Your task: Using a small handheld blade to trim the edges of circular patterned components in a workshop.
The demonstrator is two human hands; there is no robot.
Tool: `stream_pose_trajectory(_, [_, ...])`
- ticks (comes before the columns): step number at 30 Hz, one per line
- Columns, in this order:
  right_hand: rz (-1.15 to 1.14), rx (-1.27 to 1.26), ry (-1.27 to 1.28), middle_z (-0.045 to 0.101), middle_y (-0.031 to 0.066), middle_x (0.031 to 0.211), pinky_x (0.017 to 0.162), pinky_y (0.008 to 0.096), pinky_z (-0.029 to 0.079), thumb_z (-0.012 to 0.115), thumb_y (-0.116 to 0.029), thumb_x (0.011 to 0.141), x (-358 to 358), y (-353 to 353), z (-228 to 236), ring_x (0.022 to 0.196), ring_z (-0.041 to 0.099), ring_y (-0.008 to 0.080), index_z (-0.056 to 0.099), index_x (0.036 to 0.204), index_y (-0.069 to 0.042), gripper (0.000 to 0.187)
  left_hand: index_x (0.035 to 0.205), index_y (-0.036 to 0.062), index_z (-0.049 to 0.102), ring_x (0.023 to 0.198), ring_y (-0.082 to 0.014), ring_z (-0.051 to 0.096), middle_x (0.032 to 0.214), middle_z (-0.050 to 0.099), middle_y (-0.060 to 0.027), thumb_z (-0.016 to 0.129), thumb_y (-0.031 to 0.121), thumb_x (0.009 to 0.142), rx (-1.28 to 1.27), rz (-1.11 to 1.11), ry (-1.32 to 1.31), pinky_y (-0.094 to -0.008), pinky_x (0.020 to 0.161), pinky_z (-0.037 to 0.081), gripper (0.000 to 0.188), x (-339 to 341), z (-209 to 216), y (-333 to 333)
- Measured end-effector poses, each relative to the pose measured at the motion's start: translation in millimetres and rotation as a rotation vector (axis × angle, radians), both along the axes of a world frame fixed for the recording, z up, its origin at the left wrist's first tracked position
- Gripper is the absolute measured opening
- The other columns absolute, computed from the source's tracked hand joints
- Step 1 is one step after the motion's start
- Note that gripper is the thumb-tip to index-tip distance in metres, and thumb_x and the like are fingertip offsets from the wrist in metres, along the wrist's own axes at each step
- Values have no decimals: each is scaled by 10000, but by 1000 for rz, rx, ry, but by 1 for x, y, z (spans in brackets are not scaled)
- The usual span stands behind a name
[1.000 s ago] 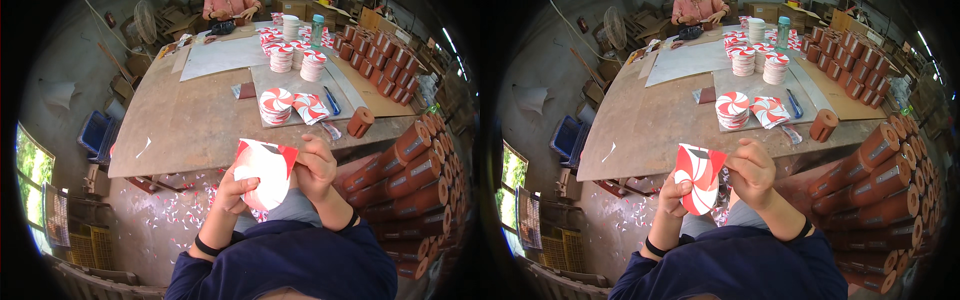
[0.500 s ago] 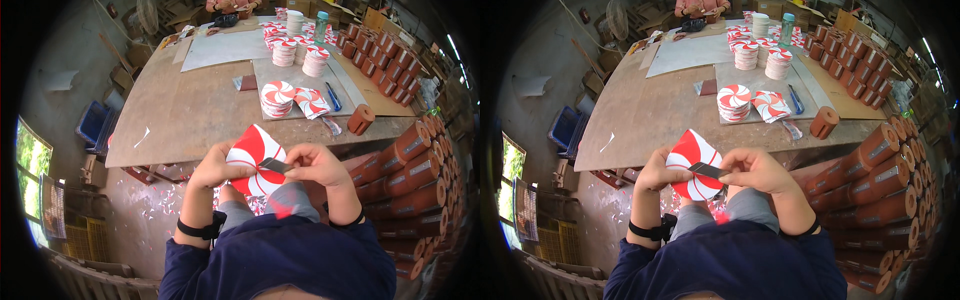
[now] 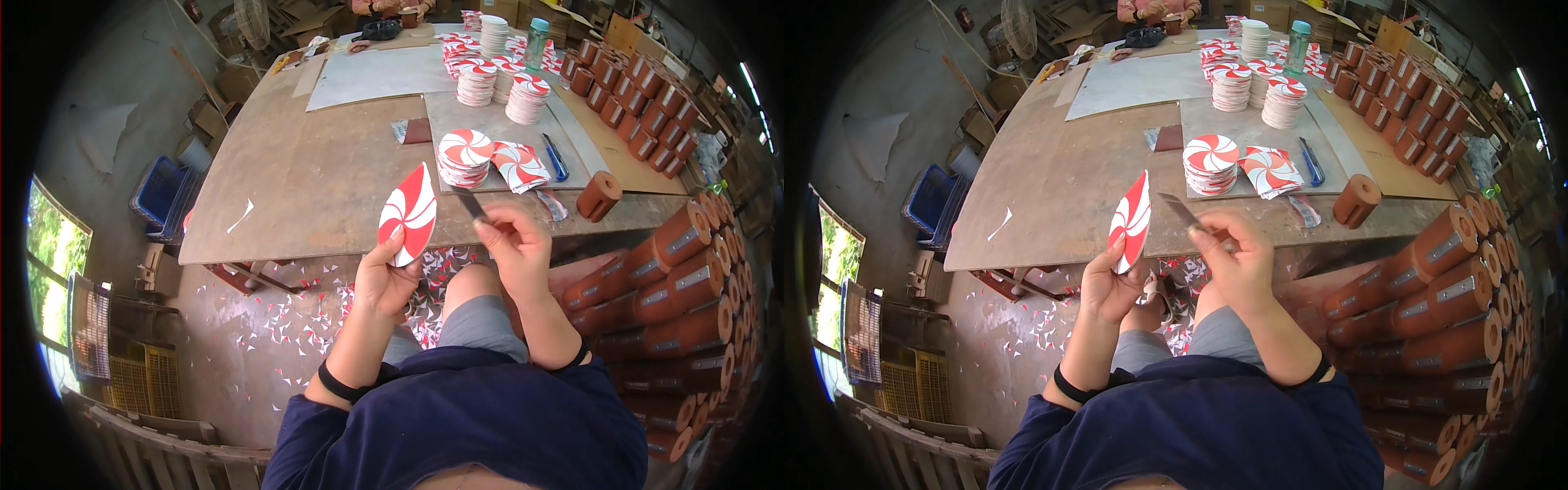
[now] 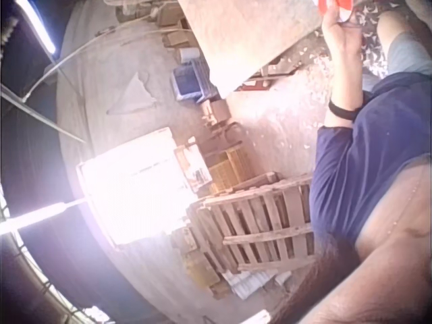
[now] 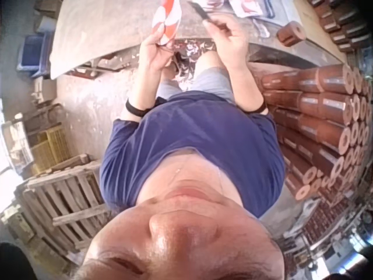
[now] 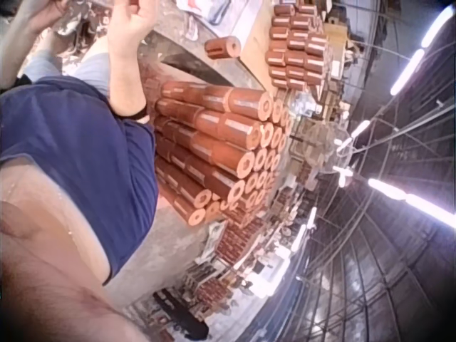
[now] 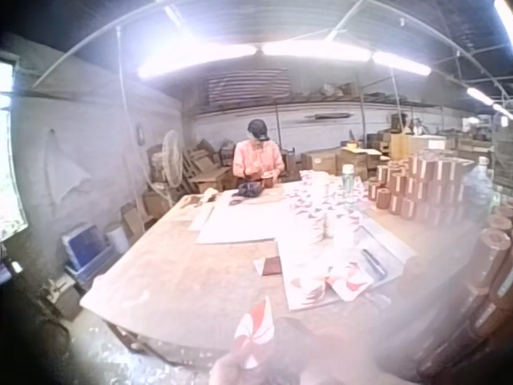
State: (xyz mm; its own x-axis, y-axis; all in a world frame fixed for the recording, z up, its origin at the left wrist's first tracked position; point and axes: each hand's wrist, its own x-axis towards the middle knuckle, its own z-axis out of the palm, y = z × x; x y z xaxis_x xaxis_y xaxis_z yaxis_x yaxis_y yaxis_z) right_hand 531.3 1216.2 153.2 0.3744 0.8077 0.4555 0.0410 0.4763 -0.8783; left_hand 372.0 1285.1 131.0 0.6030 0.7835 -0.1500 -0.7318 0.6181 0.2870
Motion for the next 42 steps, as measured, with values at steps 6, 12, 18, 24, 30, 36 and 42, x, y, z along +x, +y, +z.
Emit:
stream_pose_trajectory(6, [-489,476,-802,511,57,706,683,338,415,618,35,620,-2,2,4,624,486,206,590,805,-47,205,997,6,478,754,-158,597,910,584,-87,480,63,796,-105,-81,-21,-231,535,502,208,5,7,-7])
stream_pose_trajectory(12, [-544,561,-968,530,32,744,701,371,397,628,22,555,-7,1,9,633,485,172,628,815,-71,277,949,-35,482,836,-195,577,902,562,-129,439,49,809,-114,-184,-218,-282,658,536,169,4,7,-13])
stream_pose_trajectory(18, [-588,611,-995,533,26,758,670,344,399,624,37,556,-5,3,9,636,484,162,623,802,-59,264,941,-36,487,837,-196,575,902,562,-126,438,52,810,-166,-218,-259,-294,672,534,166,5,7,-17])
stream_pose_trajectory(24, [-601,634,-980,527,32,751,642,336,399,625,40,556,-5,6,8,630,483,163,620,792,-51,253,935,-39,489,844,-206,574,906,559,-132,441,42,803,-189,-211,-275,-307,688,530,162,5,9,-19])
stream_pose_trajectory(30, [-699,658,-1036,523,23,740,626,331,383,587,-37,553,2,13,9,622,462,169,616,781,-40,230,950,-37,487,834,-197,577,907,559,-131,447,33,796,-188,-228,-278,-303,673,534,174,5,10,-20])
stream_pose_trajectory(36, [-628,586,-953,521,44,723,663,349,411,602,66,564,3,0,19,616,492,191,611,764,-41,227,953,-22,490,805,-187,584,886,565,-120,445,42,797,-95,-189,-209,-293,620,543,174,2,13,-20])
stream_pose_trajectory(42, [-578,636,-973,524,36,746,692,355,409,602,65,559,-3,0,16,613,493,171,612,768,-37,233,953,-20,489,807,-197,585,884,568,-119,436,46,802,-97,-225,-233,-310,623,542,173,1,12,-20])
